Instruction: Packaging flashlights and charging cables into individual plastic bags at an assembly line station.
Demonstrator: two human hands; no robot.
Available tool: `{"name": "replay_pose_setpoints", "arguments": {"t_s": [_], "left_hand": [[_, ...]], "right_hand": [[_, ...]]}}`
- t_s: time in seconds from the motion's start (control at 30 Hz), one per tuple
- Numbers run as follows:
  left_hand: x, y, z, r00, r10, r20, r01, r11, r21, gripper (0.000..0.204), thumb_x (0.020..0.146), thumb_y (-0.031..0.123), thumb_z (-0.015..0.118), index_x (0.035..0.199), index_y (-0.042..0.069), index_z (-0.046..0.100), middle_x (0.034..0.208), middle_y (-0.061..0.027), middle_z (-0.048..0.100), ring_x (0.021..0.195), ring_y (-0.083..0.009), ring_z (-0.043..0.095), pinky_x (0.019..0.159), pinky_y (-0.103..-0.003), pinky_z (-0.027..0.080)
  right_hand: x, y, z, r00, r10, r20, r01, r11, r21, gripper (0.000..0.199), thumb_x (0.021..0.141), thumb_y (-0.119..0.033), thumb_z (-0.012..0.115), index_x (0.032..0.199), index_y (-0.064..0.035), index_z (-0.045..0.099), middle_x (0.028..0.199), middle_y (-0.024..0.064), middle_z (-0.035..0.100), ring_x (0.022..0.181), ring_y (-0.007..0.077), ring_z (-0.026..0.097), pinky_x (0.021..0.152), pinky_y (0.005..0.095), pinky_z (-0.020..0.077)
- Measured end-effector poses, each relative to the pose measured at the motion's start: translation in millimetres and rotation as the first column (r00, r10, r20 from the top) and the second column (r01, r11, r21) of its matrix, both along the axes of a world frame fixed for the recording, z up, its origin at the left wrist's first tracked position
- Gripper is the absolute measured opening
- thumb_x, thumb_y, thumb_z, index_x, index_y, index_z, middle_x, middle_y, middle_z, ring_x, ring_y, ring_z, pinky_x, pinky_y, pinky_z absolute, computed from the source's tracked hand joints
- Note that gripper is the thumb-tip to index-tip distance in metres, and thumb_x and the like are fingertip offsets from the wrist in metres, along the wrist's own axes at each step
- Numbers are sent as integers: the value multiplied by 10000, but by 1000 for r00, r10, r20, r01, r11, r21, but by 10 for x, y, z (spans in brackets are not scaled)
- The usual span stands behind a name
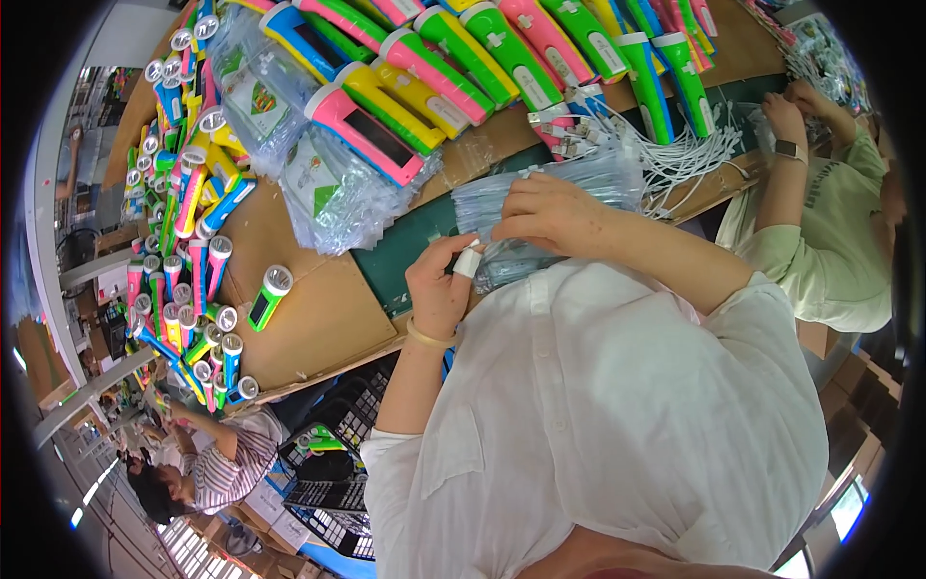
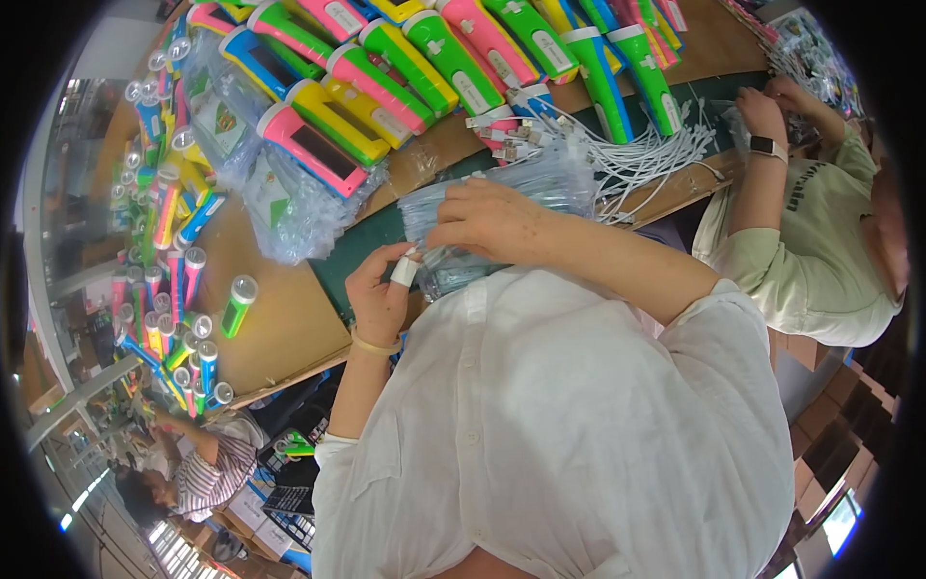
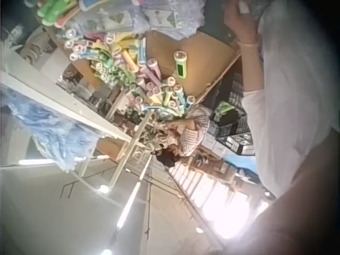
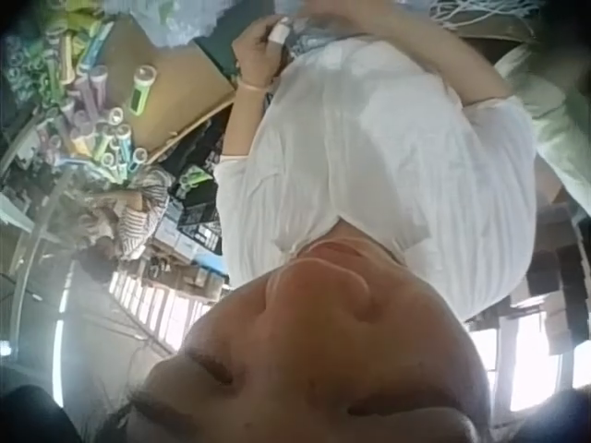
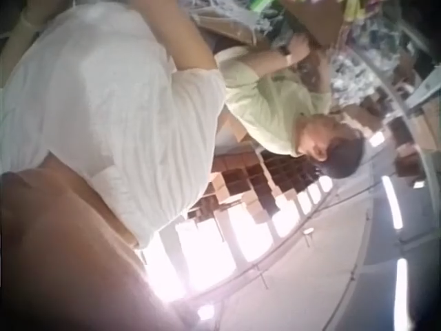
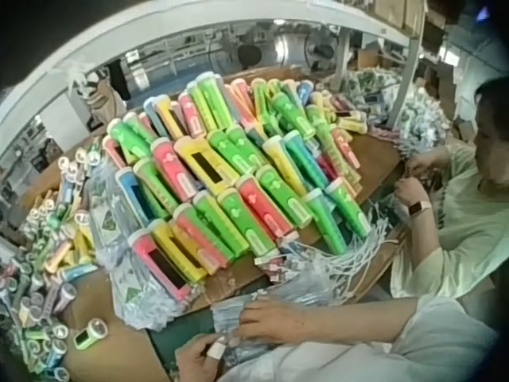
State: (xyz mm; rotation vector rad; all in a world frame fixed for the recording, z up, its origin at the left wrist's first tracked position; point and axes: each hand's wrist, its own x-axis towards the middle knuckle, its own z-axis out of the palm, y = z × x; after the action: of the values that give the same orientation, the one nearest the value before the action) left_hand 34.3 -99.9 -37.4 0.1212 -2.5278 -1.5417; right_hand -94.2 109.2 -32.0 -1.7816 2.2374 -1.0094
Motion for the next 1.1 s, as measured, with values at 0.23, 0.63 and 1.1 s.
{"name": "replay_pose_setpoints", "arguments": {"t_s": [0.23, 0.63, 1.1], "left_hand": [[-93, 105, 74, 945, -261, -197, 183, 921, -343, 167, 789, -21, 710, 940, 49, 702, 822, -108, 638, 774, -306, 610, 690, -400, 496], [-195, 233, 239, 793, -547, -270, 497, 836, -233, 278, 679, -66, 682, 926, 62, 691, 1017, -90, 687, 808, -274, 657, 699, -363, 531], [-148, 188, 192, 803, -531, -272, 508, 847, -155, 363, 629, -67, 706, 962, 79, 712, 920, -87, 622, 796, -279, 636, 673, -353, 520]], "right_hand": [[38, 118, 5, 996, -6, -84, 13, 996, 84, 123, 806, -208, 724, 839, -126, 639, 930, 33, 571, 954, 243, 559, 848, 388, 442], [-1198, 1720, -67, 224, -839, -496, 958, 97, 269, 795, 785, -239, 805, 1440, -127, 369, 1148, 167, 653, 1100, 380, 649, 865, 462, 565], [1, 480, 682, 612, -279, 740, 297, 948, 112, 626, 881, -192, 786, 1356, -1, 427, 1200, 160, 634, 1110, 263, 628, 938, 404, 509]]}}
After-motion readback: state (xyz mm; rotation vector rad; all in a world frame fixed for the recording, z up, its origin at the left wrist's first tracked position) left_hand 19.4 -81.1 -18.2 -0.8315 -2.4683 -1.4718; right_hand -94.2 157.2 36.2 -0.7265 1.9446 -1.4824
